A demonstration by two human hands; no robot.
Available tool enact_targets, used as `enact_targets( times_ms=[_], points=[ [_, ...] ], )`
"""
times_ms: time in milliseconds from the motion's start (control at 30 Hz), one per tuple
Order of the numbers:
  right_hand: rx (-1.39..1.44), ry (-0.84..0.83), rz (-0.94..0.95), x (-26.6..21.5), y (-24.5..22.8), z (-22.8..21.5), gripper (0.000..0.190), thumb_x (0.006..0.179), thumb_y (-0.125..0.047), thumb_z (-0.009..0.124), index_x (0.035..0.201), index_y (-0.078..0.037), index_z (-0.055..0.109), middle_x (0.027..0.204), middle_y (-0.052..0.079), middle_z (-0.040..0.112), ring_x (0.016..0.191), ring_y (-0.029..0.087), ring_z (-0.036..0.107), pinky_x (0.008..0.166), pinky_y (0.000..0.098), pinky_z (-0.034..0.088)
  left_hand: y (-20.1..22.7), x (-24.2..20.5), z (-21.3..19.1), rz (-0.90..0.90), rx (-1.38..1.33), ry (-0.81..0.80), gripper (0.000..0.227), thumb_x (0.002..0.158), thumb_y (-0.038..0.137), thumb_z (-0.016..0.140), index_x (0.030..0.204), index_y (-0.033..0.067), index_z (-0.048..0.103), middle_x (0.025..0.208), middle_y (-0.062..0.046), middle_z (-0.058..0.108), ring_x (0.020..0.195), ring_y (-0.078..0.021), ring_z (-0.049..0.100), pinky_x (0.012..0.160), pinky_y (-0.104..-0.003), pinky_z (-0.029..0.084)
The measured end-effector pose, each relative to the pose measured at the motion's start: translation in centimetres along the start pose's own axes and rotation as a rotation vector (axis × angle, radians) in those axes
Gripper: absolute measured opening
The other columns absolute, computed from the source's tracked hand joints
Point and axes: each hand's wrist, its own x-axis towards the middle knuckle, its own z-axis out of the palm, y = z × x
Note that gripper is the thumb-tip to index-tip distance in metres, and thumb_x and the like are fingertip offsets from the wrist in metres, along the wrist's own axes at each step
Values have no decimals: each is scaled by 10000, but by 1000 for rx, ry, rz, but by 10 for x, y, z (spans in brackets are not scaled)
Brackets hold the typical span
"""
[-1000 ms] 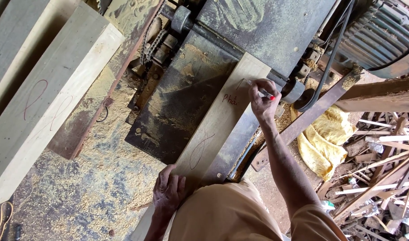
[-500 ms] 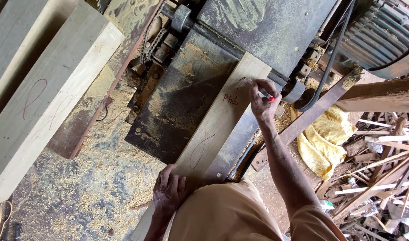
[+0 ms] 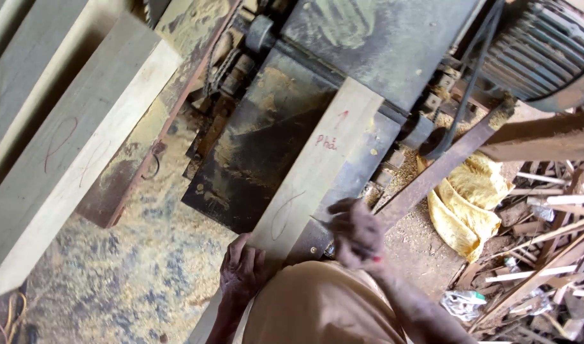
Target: Labeling wooden boards with a red marker in a workshop environment.
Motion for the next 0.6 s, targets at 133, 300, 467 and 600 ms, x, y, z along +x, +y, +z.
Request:
enact_targets(
  times_ms=[133, 300, 467, 600],
  points=[
    [133, 127, 324, -73, 57, -1, 292, 1010, -298, 557, 1114, -55, 681, 1010, 99, 705, 914, 218, 718, 736, 312, 609, 6, -1, -2, -37, 9, 38, 186, 920, 111, 568, 734, 120, 564, 1202, -68, 634, 787, -234, 648, 554, -381, 502],
    [375, 560, 828, -82, 98, -21, 387, 1003, -488, 622, 1116, -132, 726, 983, 72, 769, 819, 164, 743, 678, 305, 620, 9, -7, -13, 58, -31, 103, 254, 994, 63, 504, 751, 86, 571, 1133, -170, 698, 861, -220, 679, 754, -318, 536],
    [305, 607, 775, -82, 86, -28, 519, 1045, -443, 538, 1375, -45, 583, 1097, 159, 760, 919, 266, 763, 803, 352, 618, -22, -62, -31, -2, -126, 229, 239, 1029, 40, 499, 838, -58, 603, 1204, -233, 613, 822, -156, 634, 646, -218, 553],
    [439, 668, 877, -100, 96, -21, 460, 1066, -375, 503, 1374, -44, 589, 1086, 152, 749, 865, 232, 729, 767, 336, 591, -38, -115, -57, -169, -48, 243, 292, 1065, 138, 481, 841, -16, 588, 1150, -259, 653, 631, -199, 584, 587, -324, 490]
  ],
)
